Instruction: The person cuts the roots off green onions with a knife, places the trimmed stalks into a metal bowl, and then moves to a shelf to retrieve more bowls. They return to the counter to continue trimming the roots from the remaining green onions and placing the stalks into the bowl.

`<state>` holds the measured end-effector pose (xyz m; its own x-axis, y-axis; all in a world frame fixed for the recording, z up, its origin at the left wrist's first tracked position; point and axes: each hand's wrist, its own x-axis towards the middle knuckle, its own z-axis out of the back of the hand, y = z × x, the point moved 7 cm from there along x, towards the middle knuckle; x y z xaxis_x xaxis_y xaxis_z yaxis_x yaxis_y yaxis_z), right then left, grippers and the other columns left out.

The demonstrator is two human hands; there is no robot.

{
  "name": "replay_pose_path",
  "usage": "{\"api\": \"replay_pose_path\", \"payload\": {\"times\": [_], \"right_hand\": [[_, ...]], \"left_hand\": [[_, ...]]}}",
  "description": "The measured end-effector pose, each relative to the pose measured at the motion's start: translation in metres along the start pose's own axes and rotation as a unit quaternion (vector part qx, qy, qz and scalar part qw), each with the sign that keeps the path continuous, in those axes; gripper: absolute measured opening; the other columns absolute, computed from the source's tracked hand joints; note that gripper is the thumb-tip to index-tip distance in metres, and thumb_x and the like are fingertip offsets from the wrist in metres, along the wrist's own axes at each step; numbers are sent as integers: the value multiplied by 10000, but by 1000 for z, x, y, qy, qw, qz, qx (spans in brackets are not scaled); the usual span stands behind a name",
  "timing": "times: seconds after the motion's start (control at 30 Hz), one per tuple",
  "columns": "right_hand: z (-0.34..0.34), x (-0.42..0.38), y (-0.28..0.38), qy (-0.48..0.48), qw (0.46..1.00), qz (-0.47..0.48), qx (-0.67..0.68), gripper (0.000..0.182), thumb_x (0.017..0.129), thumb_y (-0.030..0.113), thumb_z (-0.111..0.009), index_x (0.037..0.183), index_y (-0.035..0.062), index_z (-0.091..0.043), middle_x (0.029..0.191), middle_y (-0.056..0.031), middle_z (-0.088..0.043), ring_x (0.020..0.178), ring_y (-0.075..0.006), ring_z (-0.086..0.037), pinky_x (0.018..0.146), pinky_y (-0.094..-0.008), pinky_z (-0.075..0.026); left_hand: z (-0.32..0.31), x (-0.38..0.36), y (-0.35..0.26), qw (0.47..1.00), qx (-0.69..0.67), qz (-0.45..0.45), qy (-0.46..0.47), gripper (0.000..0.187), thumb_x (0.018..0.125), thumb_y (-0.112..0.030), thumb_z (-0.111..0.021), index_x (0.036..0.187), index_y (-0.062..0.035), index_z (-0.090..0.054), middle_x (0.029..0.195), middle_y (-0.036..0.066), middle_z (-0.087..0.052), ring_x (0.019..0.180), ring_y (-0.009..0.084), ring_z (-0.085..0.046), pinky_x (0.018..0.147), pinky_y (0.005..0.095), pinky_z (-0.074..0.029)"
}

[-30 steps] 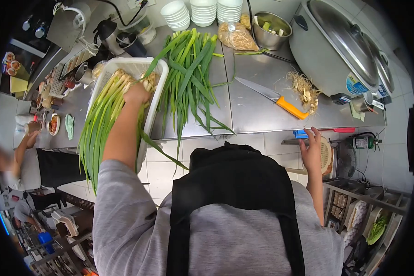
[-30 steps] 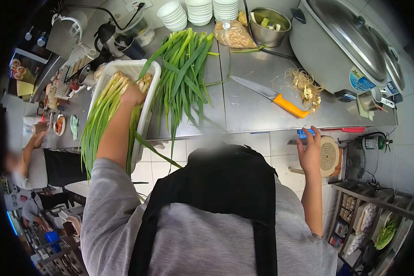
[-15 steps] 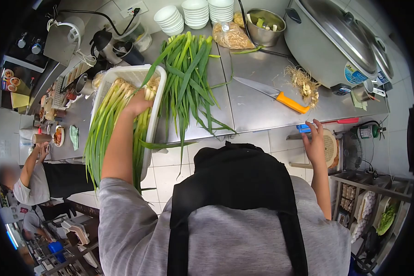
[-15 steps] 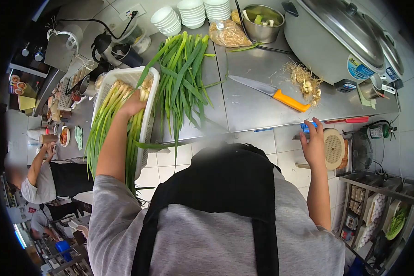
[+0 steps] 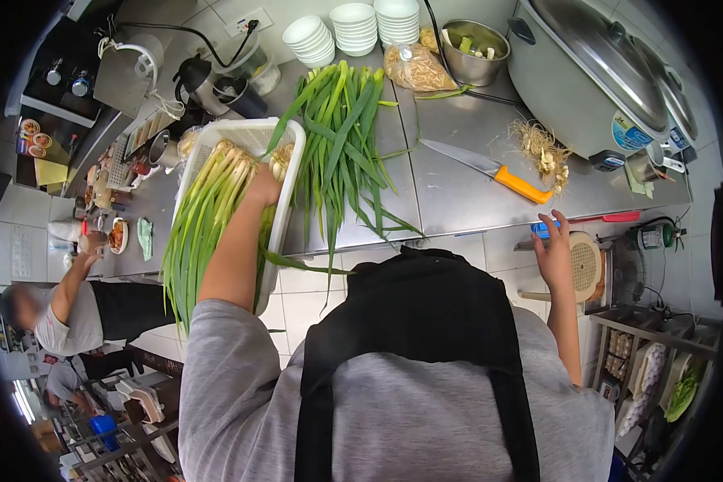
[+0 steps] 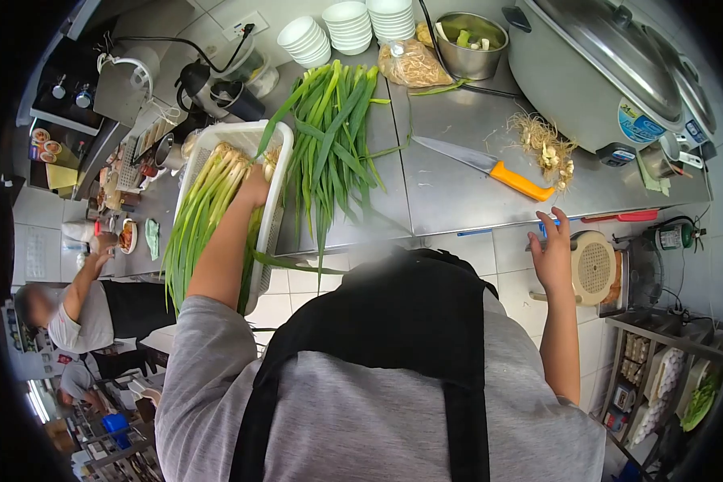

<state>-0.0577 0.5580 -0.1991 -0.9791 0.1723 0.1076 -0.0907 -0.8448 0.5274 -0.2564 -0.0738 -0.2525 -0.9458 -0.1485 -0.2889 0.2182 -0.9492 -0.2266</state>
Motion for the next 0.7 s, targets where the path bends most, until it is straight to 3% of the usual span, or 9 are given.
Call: {"api": "replay_pose_path", "payload": {"times": [0.07,0.1,0.13,0.2,0.33,0.4,0.53,0.63,0.7], "right_hand": [[1,0,-3,-7,1000,-4,3,437,872,43,-698,1298,44,-598,1471,-204,-424,1323,-412,-475,1069,-450,-446],[1,-1,-5,-7,1000,-7,3,437,872,44,-698,1297,44,-598,1472,-202,-425,1323,-413,-475,1066,-451,-448],[1,-1,-6,-7,1000,-9,3,436,872,44,-699,1296,43,-599,1474,-200,-425,1323,-414,-475,1062,-452,-451],[2,-2,-12,-8,1000,-9,-2,438,872,44,-698,1298,44,-598,1475,-200,-424,1323,-416,-474,1063,-452,-451],[6,1,-21,-12,1000,-9,-8,440,875,47,-692,1304,47,-594,1476,-202,-423,1319,-419,-479,1061,-452,-453],[7,4,-23,-8,1000,-14,-7,440,877,48,-689,1306,48,-593,1476,-201,-422,1317,-417,-482,1059,-451,-455],[9,13,-17,0,1000,-6,-7,438,879,48,-685,1306,50,-590,1476,-199,-422,1308,-413,-495,1054,-448,-460],[8,24,-17,-1,1000,5,-10,443,877,45,-685,1309,54,-586,1476,-197,-421,1311,-414,-494,1057,-447,-458],[8,30,-14,-1,1000,12,-16,444,877,47,-687,1309,57,-585,1473,-198,-424,1309,-415,-496,1060,-446,-456]], "left_hand": [[4,-4,-3,1000,-9,8,-12,964,824,-416,-731,1476,105,-248,1332,368,-547,1240,453,-565,1053,449,-459],[10,0,0,997,-12,-21,-72,902,793,-339,-769,1454,78,-320,1279,316,-610,1150,414,-634,988,431,-501],[12,5,11,997,-11,-23,-71,902,793,-339,-769,1454,78,-320,1279,316,-610,1150,414,-634,988,431,-501],[41,-16,8,975,-220,-20,-28,779,774,-227,-784,1405,41,-414,1167,220,-665,1019,323,-670,892,404,-535],[87,-34,26,929,-367,23,-38,703,798,-124,-718,1431,-11,-435,1180,162,-645,996,286,-654,853,395,-545],[117,-60,24,866,-490,38,-86,585,824,-62,-703,1360,-1,-477,1123,129,-654,943,243,-653,819,359,-543],[158,-79,41,813,-564,-4,-141,514,881,-60,-650,1363,4,-483,1136,127,-655,966,237,-653,839,354,-547],[195,-106,37,811,-564,-24,-153,435,915,-63,-618,1325,35,-511,1170,157,-669,985,240,-663,855,337,-561],[217,-125,34,805,-564,-58,-174,484,919,-76,-619,1365,37,-467,1203,175,-665,991,240,-664,863,334,-565]]}}
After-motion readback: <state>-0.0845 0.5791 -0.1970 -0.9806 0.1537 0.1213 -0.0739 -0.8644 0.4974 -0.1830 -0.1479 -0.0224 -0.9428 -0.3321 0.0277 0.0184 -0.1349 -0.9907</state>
